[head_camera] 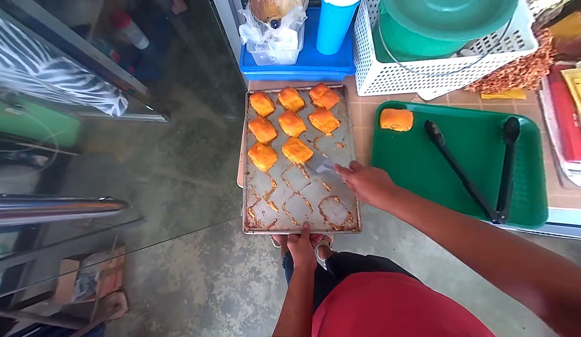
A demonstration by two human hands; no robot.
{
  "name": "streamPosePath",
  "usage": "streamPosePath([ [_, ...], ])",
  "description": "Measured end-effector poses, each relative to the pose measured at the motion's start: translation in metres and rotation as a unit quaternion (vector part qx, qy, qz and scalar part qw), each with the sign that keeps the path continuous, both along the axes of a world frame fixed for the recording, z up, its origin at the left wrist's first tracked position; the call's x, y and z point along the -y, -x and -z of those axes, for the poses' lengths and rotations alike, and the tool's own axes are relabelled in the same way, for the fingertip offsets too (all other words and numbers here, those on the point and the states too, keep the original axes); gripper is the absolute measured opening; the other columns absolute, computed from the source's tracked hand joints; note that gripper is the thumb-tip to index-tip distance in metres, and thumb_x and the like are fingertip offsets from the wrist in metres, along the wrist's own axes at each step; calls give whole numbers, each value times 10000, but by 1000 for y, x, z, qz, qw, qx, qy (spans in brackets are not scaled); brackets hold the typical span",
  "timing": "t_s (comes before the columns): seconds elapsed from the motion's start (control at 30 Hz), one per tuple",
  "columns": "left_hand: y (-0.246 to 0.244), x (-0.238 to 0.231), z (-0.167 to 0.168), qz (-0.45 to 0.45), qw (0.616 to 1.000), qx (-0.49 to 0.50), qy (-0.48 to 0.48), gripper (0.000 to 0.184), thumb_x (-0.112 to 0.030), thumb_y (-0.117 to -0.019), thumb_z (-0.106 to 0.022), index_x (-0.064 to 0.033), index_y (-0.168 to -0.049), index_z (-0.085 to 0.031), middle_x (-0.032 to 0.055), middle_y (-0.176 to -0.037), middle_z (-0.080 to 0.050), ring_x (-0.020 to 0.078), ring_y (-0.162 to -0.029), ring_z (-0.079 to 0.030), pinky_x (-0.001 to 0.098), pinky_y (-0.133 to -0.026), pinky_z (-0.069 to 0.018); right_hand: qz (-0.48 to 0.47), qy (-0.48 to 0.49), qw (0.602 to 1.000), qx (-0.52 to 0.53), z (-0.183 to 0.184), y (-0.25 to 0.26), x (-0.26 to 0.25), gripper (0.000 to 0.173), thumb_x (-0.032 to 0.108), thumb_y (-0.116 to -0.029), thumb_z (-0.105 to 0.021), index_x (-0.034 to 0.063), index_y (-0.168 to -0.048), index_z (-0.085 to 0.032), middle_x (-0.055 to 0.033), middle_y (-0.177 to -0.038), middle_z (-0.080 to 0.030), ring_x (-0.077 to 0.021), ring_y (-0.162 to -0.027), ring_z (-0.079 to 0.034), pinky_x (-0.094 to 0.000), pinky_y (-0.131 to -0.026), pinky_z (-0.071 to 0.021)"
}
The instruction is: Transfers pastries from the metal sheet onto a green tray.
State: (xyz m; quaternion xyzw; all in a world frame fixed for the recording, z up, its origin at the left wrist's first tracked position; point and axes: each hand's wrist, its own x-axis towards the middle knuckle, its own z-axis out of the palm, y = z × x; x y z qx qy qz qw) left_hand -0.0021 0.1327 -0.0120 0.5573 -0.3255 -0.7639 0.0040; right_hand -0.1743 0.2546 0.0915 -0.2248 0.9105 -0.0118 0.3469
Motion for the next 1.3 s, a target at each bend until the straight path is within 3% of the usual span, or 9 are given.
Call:
streamPosePath([
  [0.13,-1,2,3,7,1000,-1,-6,171,-29,-1042,-546,56,-1179,-486,169,-831,-698,216,-614,-716,341,-592,-631,-2,-28,999,15,-16,-16,-37,474,146,-1098,-453,110,-1570,-438,-280,-1357,-570,-466,-1033,-662,-583,-858,-533],
  [0.3,0,0,2,13,1000,-3,-10,156,-30,-1044,-543,59,-1164,-498,171,-833,-710,221,-628,-726,336,-607,-634,11,-1,1000,0,22,14,11,503,154,-1097,-460,148,-1596,-398,-254,-1377,-557,-443,-1001,-671,-577,-850,-540],
  [0.4,-4,2,0,10,1000,4,-9,158,-27,-1040,-549,55,-1163,-494,167,-831,-704,216,-619,-720,339,-595,-632,-4,20,1000,-11,5,9,-2,489,157,-1089,-491,133,-1575,-436,-260,-1331,-587,-453,-974,-676,-594,-823,-545],
  [0.53,-4,6,2,21,1000,4,-6,157,-32,-1042,-549,59,-1159,-498,157,-821,-704,205,-614,-718,329,-594,-631,-24,19,998,46,-17,-18,-34,458,172,-1102,-451,126,-1557,-467,-290,-1323,-596,-487,-1056,-653,-623,-874,-518],
  [0.6,-6,5,2,28,1000,1,-7,153,-32,-1046,-540,57,-1162,-494,151,-818,-704,201,-619,-720,327,-600,-632,-16,19,998,65,-7,-20,-6,464,181,-1110,-435,127,-1571,-442,-290,-1378,-571,-481,-1102,-644,-608,-920,-510],
  [0.73,-6,5,1,20,1000,1,-5,173,-30,-1043,-544,60,-1182,-492,163,-835,-703,209,-621,-718,332,-599,-631,-10,42,998,39,21,1,56,483,175,-1103,-452,132,-1583,-415,-259,-1362,-562,-435,-1055,-660,-565,-895,-533],
  [0.93,-6,8,1,25,1000,1,-15,156,-31,-1043,-546,56,-1164,-497,158,-823,-705,203,-618,-719,329,-602,-631,32,37,997,52,-2,-33,-11,473,193,-1118,-416,101,-1581,-414,-294,-1342,-577,-471,-1087,-646,-583,-923,-515],
  [1.13,-8,5,0,26,1000,-7,-15,143,-23,-1045,-537,59,-1155,-500,163,-828,-711,220,-621,-722,342,-602,-635,53,70,996,-14,37,14,43,487,166,-1094,-478,118,-1577,-428,-273,-1336,-577,-441,-989,-679,-569,-846,-553],
  [1.3,-9,10,3,34,999,5,-16,134,-28,-1042,-545,51,-1142,-502,153,-807,-708,203,-609,-718,330,-594,-631,52,41,998,12,5,-21,-21,467,182,-1106,-448,120,-1569,-444,-276,-1324,-597,-457,-1046,-665,-589,-883,-531],
])
